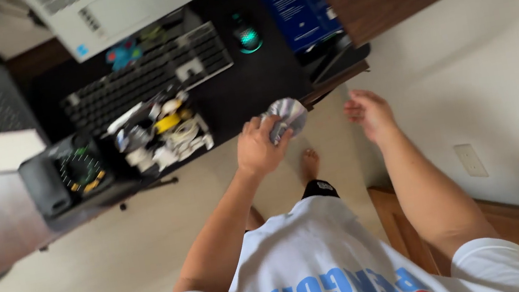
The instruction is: Wiping down laptops and desk equipment with a cloth and organizing objects on the desk.
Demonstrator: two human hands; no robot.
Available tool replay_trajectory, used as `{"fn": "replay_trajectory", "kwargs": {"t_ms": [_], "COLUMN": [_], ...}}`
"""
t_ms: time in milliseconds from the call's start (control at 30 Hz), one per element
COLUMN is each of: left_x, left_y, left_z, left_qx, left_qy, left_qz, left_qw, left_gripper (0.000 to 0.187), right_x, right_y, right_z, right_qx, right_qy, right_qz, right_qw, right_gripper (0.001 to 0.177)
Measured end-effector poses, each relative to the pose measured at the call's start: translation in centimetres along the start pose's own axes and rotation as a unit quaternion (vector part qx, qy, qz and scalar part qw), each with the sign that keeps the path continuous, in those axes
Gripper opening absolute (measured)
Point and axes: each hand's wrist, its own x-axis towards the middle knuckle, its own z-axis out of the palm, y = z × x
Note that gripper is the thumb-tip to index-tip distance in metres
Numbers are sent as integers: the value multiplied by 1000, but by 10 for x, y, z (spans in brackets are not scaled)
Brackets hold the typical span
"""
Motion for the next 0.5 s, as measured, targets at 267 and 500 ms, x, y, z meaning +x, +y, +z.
{"fn": "replay_trajectory", "kwargs": {"t_ms": [267, 500], "left_x": [110, 154], "left_y": [9, -5], "left_z": [76, 134], "left_qx": [102, 229], "left_qy": [115, 124], "left_qz": [16, -49], "left_qw": [988, 964], "left_gripper": [45, 52], "right_x": [194, 342], "right_y": [-69, -109], "right_z": [-53, -65], "right_qx": [148, 222], "right_qy": [-103, -210], "right_qz": [-133, -214], "right_qw": [975, 928], "right_gripper": [44, 53]}}
